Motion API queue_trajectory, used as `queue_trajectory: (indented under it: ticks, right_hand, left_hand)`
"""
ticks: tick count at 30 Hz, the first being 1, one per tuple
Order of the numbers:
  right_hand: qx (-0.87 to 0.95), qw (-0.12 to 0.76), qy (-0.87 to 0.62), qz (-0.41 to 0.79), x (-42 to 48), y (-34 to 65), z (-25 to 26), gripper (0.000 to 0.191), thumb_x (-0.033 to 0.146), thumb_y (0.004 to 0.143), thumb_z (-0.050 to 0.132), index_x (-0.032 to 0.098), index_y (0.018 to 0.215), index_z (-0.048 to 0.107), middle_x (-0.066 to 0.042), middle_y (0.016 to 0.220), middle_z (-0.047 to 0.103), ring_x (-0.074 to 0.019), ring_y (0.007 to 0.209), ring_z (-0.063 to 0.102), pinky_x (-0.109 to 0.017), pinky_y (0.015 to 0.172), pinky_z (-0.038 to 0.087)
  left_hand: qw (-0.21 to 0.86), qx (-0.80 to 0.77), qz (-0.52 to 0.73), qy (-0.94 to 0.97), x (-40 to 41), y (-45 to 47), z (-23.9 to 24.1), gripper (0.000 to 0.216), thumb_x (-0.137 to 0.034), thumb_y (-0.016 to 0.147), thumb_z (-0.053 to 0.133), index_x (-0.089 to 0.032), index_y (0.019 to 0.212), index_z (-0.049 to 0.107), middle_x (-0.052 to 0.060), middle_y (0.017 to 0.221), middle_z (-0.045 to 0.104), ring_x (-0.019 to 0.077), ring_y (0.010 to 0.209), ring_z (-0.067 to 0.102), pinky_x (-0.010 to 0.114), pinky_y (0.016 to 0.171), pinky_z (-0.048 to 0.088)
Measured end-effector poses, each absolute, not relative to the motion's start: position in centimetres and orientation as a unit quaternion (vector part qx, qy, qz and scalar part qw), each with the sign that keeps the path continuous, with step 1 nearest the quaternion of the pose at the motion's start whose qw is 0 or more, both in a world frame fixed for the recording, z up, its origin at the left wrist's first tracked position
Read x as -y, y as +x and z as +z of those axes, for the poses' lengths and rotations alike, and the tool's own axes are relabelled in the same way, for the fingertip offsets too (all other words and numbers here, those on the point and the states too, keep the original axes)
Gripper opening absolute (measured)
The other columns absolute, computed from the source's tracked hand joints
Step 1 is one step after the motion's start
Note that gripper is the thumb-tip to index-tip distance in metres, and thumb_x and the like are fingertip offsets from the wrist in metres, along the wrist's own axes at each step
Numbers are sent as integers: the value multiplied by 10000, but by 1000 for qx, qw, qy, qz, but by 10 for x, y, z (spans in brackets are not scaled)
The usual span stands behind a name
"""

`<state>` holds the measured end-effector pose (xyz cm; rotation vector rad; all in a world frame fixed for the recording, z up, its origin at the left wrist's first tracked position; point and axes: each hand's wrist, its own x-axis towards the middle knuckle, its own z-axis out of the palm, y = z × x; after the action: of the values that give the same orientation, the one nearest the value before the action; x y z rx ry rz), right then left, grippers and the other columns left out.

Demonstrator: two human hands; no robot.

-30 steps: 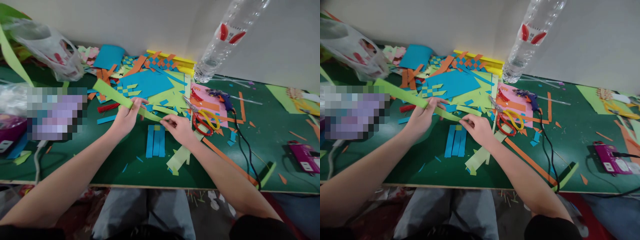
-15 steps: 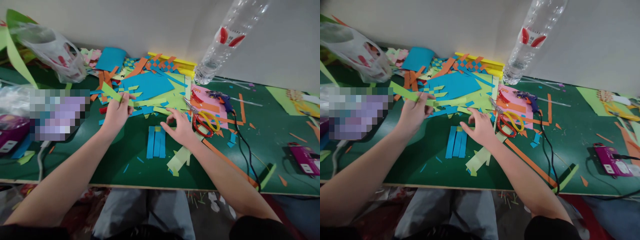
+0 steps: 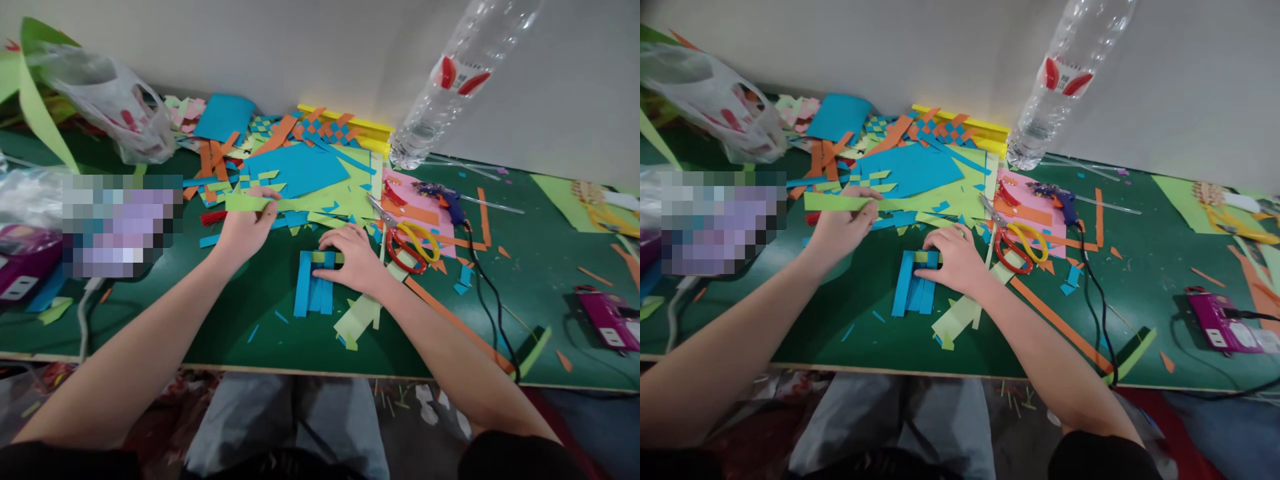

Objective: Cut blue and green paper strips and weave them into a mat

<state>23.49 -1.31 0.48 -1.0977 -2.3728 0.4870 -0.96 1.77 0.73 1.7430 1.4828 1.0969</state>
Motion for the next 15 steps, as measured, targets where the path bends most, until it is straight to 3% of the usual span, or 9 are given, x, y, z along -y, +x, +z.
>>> queue_trajectory:
  ticks: [6, 9, 15]
  right_hand:
    - [859, 235, -406, 206, 14, 233, 7, 372, 443, 753, 764, 222, 972, 560, -23, 961, 670, -218, 951, 623, -503, 1095, 262]
    - [854, 243, -405, 217, 14, 234, 6, 410, 432, 750, 775, 223, 1027, 556, -37, 986, 684, -227, 955, 639, -513, 1077, 290]
    - [835, 297, -394, 244, 16, 235, 4, 297, 396, 827, 715, 227, 1047, 610, -56, 985, 700, -228, 983, 646, -416, 913, 484]
  left_hand:
    - [255, -583, 365, 679, -16, -8, 15, 162, -321, 921, 495, -221, 978, 609, -15, 550, 430, 137, 438, 412, 244, 417, 253]
    - [237, -596, 346, 685, -14, -6, 19, 237, -394, 920, 490, -208, 905, 636, -2, 548, 449, 146, 443, 415, 264, 433, 248]
    - [235, -586, 271, 726, -12, -2, 24, 338, -423, 931, 430, -179, 887, 660, 46, 701, 597, 175, 565, 519, 268, 525, 347]
